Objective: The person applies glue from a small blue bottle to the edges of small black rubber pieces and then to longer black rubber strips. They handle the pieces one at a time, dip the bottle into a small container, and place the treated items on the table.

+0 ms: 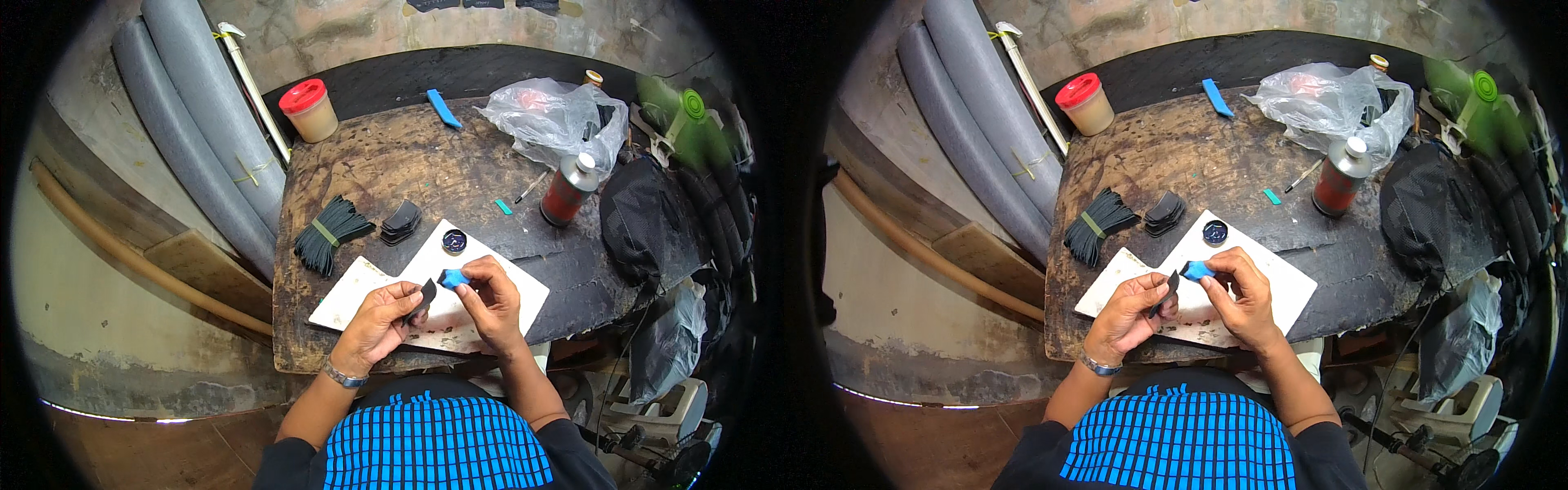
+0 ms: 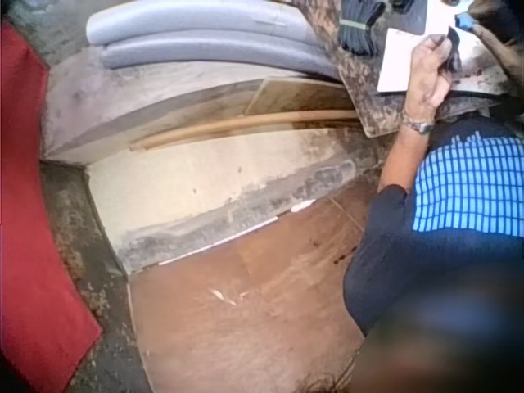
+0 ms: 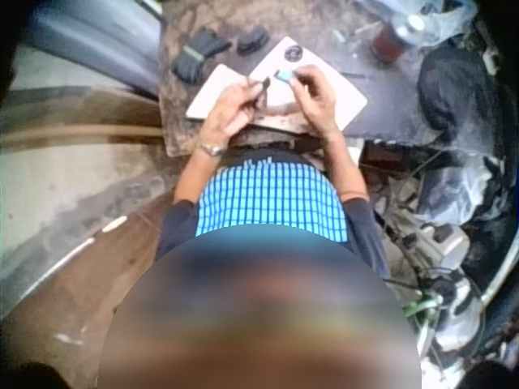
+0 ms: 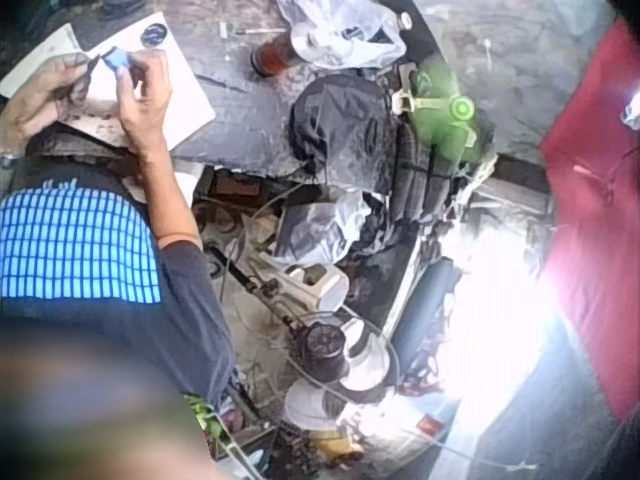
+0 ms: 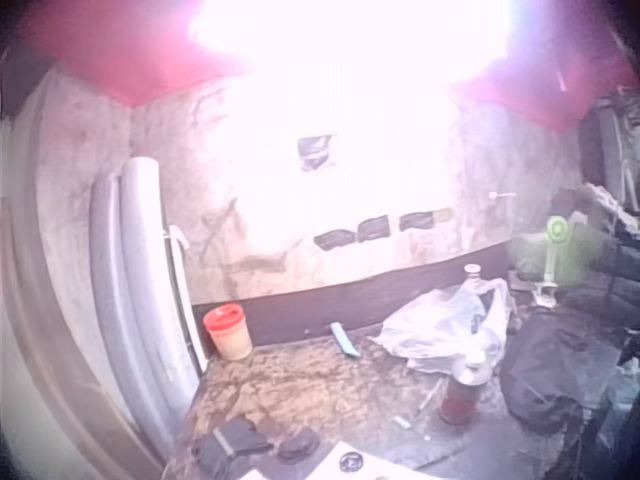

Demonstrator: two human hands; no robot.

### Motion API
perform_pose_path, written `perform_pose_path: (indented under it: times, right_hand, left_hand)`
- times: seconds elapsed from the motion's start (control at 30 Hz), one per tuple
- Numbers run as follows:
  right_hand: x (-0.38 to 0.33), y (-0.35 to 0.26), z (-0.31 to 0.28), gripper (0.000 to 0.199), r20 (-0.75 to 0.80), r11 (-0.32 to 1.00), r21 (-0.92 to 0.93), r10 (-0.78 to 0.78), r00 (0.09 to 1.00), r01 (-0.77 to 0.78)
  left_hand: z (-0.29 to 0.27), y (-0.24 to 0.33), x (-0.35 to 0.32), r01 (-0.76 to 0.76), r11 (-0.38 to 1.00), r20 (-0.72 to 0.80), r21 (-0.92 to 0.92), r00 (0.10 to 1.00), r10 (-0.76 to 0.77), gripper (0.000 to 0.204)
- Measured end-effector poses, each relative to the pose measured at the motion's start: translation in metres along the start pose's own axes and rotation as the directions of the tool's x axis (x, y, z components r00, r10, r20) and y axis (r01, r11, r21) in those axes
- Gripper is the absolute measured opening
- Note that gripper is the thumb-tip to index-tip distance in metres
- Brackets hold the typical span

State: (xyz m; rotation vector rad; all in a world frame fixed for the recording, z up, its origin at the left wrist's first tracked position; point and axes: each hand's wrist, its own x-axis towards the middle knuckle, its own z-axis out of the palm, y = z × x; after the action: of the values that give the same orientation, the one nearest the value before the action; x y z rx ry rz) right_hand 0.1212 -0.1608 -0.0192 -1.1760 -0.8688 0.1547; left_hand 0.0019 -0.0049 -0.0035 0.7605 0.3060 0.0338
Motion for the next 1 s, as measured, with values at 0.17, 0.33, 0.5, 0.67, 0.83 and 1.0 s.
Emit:
perform_pose_path:
  times: [0.17, 0.33, 0.5, 0.67, 0.83, 1.0]
  right_hand:
    - [-0.001, -0.002, -0.004, 0.017, 0.102, 0.966, 0.139, 0.204, 0.974, -0.217]
    - [-0.001, -0.004, -0.007, 0.015, 0.123, 0.936, 0.257, 0.213, 0.969, -0.239]
    - [0.000, -0.002, -0.003, 0.016, 0.047, 0.928, 0.217, 0.300, 0.953, -0.303]
    - [-0.001, -0.003, -0.002, 0.016, 0.029, 0.997, 0.048, 0.056, 0.998, -0.057]
    - [0.001, -0.005, 0.000, 0.019, 0.123, 0.965, -0.191, -0.159, 0.980, 0.181]
    - [-0.002, -0.008, 0.004, 0.025, 0.217, 0.951, -0.219, -0.171, 0.961, 0.219]
  left_hand:
    - [0.001, 0.003, -0.002, 0.035, 0.999, 0.029, 0.015, 0.999, -0.035, 0.016]
    - [0.001, 0.004, -0.004, 0.072, 0.997, 0.064, -0.002, 0.995, -0.072, 0.017]
    - [0.001, 0.003, -0.002, 0.078, 0.997, 0.095, -0.001, 0.992, -0.077, 0.016]
    - [0.004, -0.002, 0.001, 0.019, 1.000, 0.012, -0.014, 1.000, -0.019, 0.016]
    - [0.007, -0.004, 0.001, -0.026, 1.000, -0.063, -0.013, 0.998, 0.025, 0.017]
    - [0.010, -0.004, 0.002, -0.053, 0.998, -0.107, -0.019, 0.993, 0.050, 0.016]
